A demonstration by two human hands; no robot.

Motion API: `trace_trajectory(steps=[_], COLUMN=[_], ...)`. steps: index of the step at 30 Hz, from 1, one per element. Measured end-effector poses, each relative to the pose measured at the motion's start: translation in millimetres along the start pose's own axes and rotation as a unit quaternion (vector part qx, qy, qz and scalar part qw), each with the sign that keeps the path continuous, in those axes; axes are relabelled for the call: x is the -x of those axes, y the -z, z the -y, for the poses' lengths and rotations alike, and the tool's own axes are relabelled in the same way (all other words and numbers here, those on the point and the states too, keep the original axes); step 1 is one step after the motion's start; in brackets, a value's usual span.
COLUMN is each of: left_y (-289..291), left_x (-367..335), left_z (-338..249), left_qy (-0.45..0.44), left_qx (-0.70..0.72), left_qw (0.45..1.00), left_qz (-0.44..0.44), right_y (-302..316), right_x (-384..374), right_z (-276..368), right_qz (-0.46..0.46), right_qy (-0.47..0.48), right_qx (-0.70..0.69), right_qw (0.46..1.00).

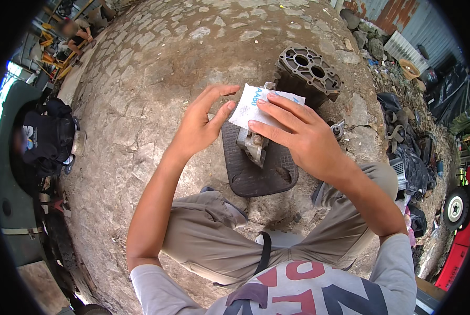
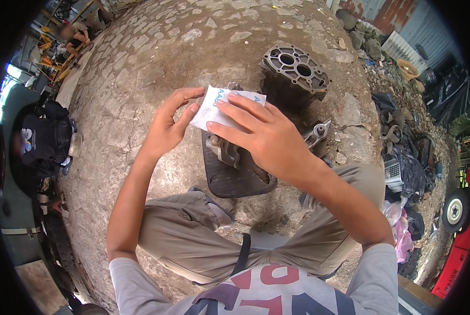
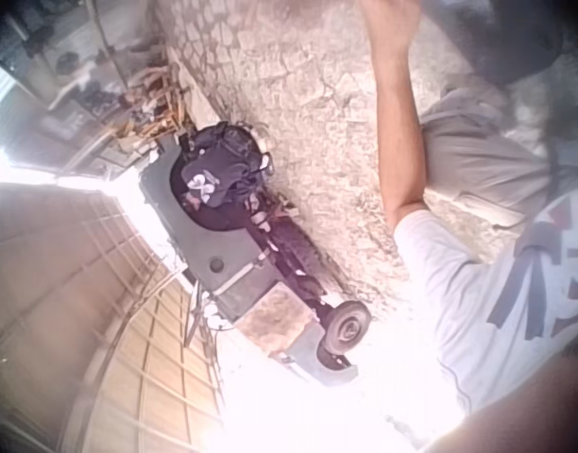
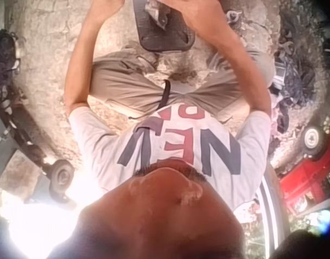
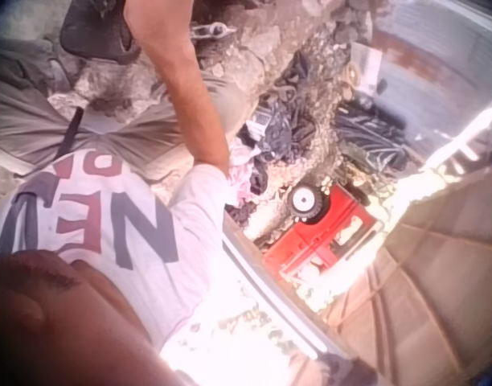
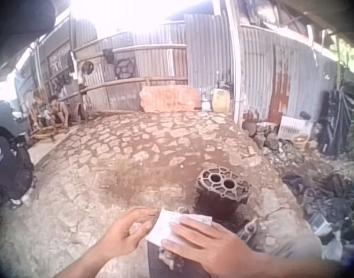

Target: The person sits on the ground and scrubs a metallic engine block with a white abrasive pad, rotating the part to clean multiple surfaces. The person continues rubbing the same areas repeatedly without switching tools or moving to another object.

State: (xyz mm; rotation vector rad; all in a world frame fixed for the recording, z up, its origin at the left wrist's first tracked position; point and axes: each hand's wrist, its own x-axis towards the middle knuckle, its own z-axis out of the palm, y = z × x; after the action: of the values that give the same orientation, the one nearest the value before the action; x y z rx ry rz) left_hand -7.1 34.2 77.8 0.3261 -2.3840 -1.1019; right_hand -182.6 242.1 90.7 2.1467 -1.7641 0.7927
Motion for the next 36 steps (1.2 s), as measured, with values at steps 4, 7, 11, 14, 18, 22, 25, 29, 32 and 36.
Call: trace_trajectory(steps=[4, 7, 11, 14, 18, 22, 25, 29, 32, 36], left_y=[-2.3, -4.0, -4.3, 0.2, 7.2, 5.3, 2.9, -7.8, -13.6, -14.9], left_x=[-0.6, 3.1, 3.9, 3.4, 2.2, 2.8, -1.6, -5.8, -11.2, -14.7], left_z=[7.7, 12.9, 4.4, -2.6, -14.4, -14.5, -17.5, -28.0, -20.8, -15.6], left_qy=[0.061, 0.010, 0.014, 0.026, 0.028, 0.081, 0.126, 0.127, 0.112, 0.121], left_qx=[0.076, 0.063, 0.089, 0.114, 0.172, 0.243, 0.276, 0.241, 0.242, 0.253], left_qw=[0.994, 0.995, 0.990, 0.984, 0.976, 0.962, 0.951, 0.962, 0.964, 0.959], left_qz=[0.059, 0.082, 0.112, 0.134, 0.128, 0.092, 0.058, -0.001, -0.016, -0.026], right_y=[-0.2, 1.1, 2.7, 1.8, -0.1, -2.9, -3.2, -1.6, 0.2, 2.7], right_x=[3.4, 2.8, 3.2, 3.6, 4.4, 3.7, 2.3, -0.4, -0.8, -0.3], right_z=[-0.3, -1.9, -3.1, -5.8, -8.5, -5.3, -4.3, -2.7, -2.9, -5.8], right_qz=[-0.005, -0.002, -0.004, -0.007, -0.015, -0.015, -0.017, -0.006, 0.007, 0.008], right_qy=[-0.009, -0.008, -0.009, -0.006, -0.007, -0.010, -0.012, -0.011, -0.013, -0.025], right_qx=[-0.047, -0.050, -0.058, -0.054, -0.046, -0.047, -0.045, -0.034, -0.024, -0.025], right_qw=[0.999, 0.999, 0.998, 0.998, 0.999, 0.999, 0.999, 0.999, 1.000, 0.999])
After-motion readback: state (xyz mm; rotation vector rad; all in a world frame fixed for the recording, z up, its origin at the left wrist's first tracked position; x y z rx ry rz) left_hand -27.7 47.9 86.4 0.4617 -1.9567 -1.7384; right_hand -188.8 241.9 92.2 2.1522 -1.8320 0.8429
